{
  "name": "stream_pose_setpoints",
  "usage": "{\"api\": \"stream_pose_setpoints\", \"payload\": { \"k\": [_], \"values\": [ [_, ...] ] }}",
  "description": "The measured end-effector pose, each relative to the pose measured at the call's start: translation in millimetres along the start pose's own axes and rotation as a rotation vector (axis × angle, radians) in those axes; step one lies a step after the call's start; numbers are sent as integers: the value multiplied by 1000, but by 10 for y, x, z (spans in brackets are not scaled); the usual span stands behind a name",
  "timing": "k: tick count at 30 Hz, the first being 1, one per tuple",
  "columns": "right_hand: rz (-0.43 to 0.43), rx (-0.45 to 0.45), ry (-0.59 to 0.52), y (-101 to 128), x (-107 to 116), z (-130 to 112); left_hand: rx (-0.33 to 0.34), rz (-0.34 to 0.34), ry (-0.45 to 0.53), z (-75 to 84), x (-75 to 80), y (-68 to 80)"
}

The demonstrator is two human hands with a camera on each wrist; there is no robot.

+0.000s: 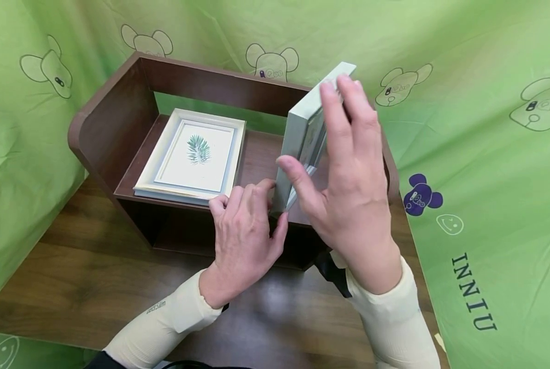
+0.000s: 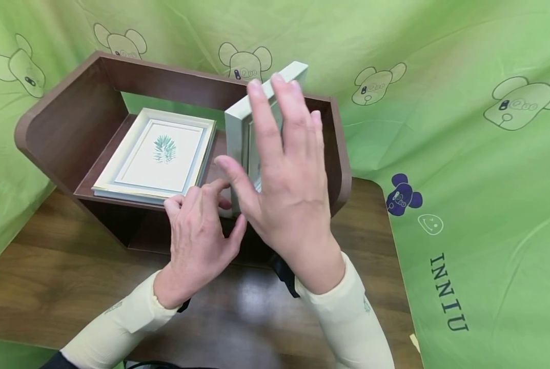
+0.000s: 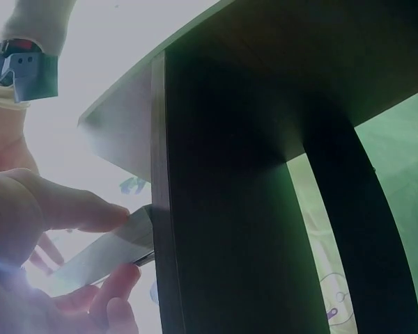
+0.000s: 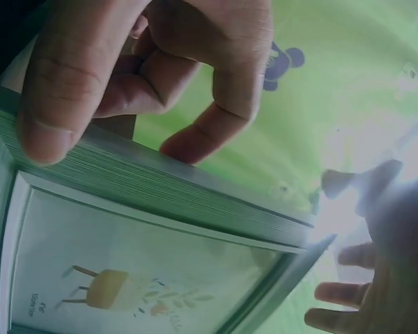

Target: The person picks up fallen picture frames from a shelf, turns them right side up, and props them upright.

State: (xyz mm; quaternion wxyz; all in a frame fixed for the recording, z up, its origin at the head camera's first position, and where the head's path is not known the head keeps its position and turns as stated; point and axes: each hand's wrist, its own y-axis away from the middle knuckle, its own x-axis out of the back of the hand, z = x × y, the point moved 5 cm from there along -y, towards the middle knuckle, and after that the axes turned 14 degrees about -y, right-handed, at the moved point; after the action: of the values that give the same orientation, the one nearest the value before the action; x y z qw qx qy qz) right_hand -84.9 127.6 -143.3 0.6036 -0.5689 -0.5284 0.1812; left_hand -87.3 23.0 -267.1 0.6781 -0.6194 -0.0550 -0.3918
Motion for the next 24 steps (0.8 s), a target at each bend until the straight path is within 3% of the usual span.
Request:
{"api": "stream_pose_setpoints", "payload": {
  "k": [4, 8, 17, 24],
  "values": [
    [-99, 34, 41, 8, -89, 46, 0, -16, -7, -18, -12, 7],
    [-139, 18, 76, 15, -112, 82, -4, -26, -10, -22, -24, 1],
    [-78, 33, 16, -19, -82, 65, -16, -32, -4, -15, -33, -14],
    [-84, 24, 5, -33, -105, 72, -22, -46, -4, -61, -22, 2]
  ]
}}
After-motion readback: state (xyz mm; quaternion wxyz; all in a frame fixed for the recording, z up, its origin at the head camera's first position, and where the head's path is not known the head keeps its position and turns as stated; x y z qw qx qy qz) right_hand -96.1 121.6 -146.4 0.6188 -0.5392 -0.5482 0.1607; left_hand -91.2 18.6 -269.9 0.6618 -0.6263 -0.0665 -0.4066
